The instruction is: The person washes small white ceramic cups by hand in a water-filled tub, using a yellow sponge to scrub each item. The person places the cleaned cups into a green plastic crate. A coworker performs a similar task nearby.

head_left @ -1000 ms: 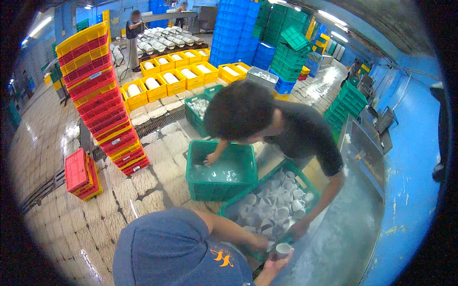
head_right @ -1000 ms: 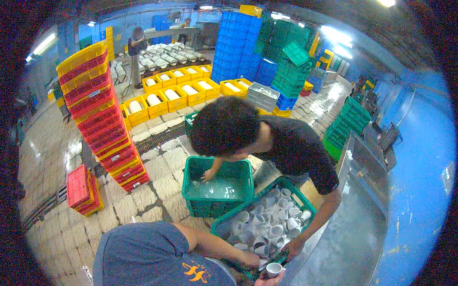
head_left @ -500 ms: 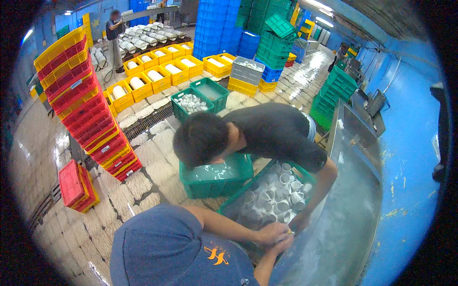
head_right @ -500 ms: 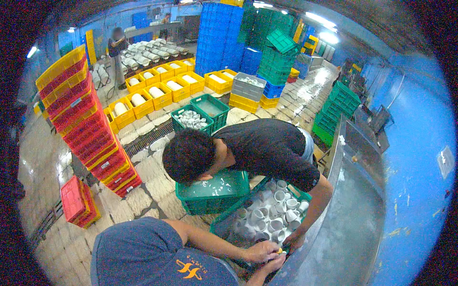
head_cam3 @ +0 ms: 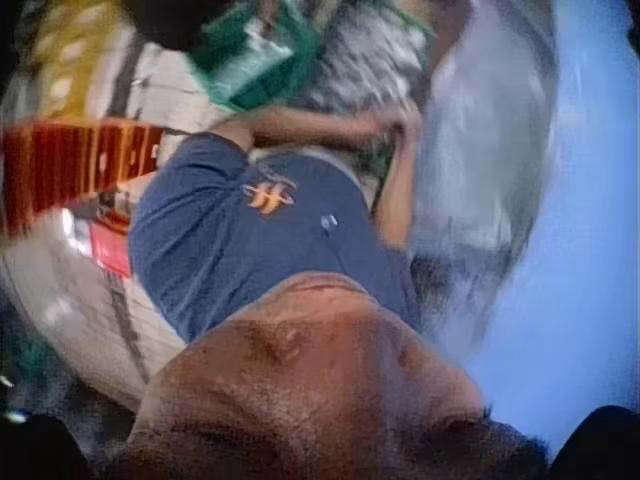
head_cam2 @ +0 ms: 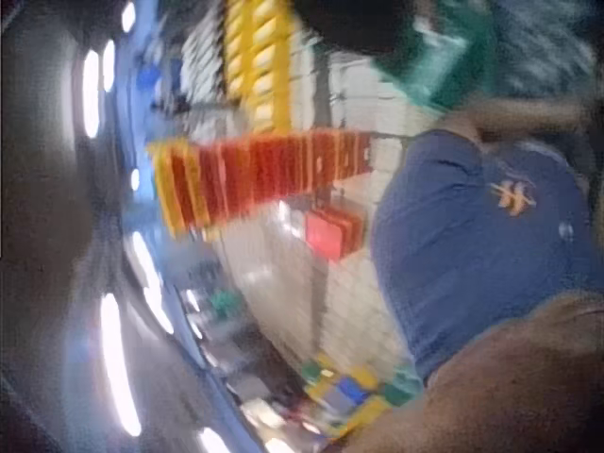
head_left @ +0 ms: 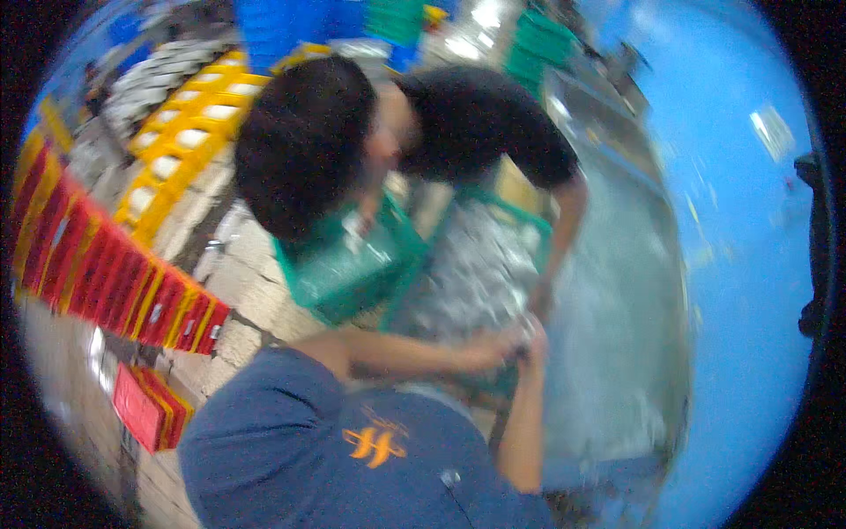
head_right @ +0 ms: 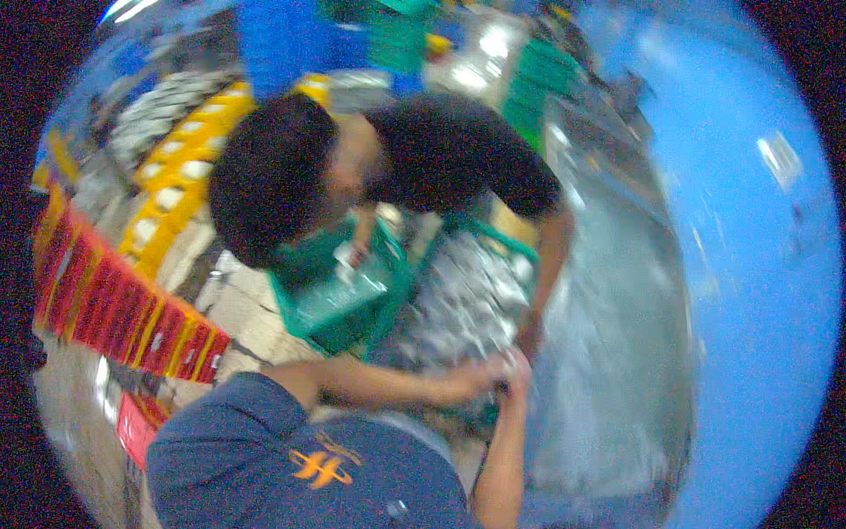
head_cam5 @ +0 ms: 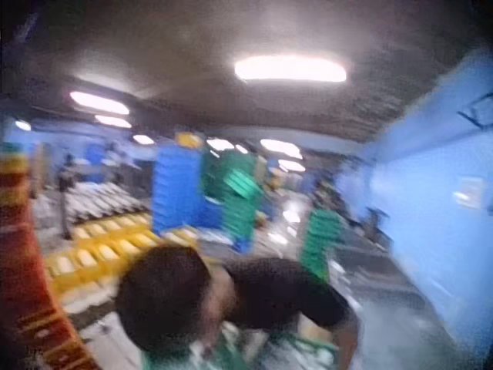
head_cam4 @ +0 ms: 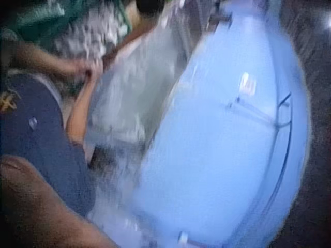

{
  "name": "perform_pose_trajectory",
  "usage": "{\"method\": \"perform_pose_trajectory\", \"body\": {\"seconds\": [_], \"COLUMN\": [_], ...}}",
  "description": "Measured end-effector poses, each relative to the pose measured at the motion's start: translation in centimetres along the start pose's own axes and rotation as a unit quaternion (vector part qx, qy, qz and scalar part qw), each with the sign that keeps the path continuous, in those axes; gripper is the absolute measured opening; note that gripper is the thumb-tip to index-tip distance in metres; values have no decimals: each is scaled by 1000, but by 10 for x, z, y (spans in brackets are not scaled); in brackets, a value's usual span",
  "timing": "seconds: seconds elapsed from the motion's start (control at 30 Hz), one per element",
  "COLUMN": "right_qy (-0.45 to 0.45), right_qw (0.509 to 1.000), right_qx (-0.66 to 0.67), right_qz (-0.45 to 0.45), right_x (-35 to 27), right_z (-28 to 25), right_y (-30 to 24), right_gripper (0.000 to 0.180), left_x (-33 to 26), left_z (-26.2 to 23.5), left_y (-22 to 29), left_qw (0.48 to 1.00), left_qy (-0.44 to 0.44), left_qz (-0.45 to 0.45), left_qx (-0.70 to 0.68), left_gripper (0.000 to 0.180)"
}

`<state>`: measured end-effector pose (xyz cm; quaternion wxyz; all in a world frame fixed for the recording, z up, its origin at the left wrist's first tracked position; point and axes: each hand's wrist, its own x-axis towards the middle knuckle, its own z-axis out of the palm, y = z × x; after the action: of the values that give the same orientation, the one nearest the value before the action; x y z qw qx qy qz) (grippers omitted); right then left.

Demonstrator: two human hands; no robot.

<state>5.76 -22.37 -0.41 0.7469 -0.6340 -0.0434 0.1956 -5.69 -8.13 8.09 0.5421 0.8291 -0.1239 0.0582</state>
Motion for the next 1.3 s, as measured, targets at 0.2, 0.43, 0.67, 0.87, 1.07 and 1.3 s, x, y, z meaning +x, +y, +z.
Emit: {"method": "perform_pose_trajectory", "body": {"seconds": [0.2,0.43,0.67,0.87,1.07,1.3], "right_qy": [8,56,2,-46,77,-26], "right_qw": [937,959,992,936,990,962], "right_qx": [-256,-212,-100,229,-95,179], "right_qz": [-237,-181,78,262,-70,205], "right_x": [-8,-5,-39,-53,-53,-70], "right_z": [25,24,48,54,75,70], "right_y": [-31,-24,-52,-61,-15,-21], "right_gripper": [50,51,47,53,50,37], "left_x": [15,11,-7,-12,-17,-16], "left_z": [5,1,-14,-23,-39,-64], "left_y": [-6,17,18,2,-32,-22], "left_qw": [932,871,984,971,900,947], "left_qy": [154,206,94,58,148,-5], "left_qz": [-228,-254,-151,-121,-254,-234], "left_qx": [-235,-367,28,-197,-321,-221], "left_gripper": [31,33,34,23,22,27]}}
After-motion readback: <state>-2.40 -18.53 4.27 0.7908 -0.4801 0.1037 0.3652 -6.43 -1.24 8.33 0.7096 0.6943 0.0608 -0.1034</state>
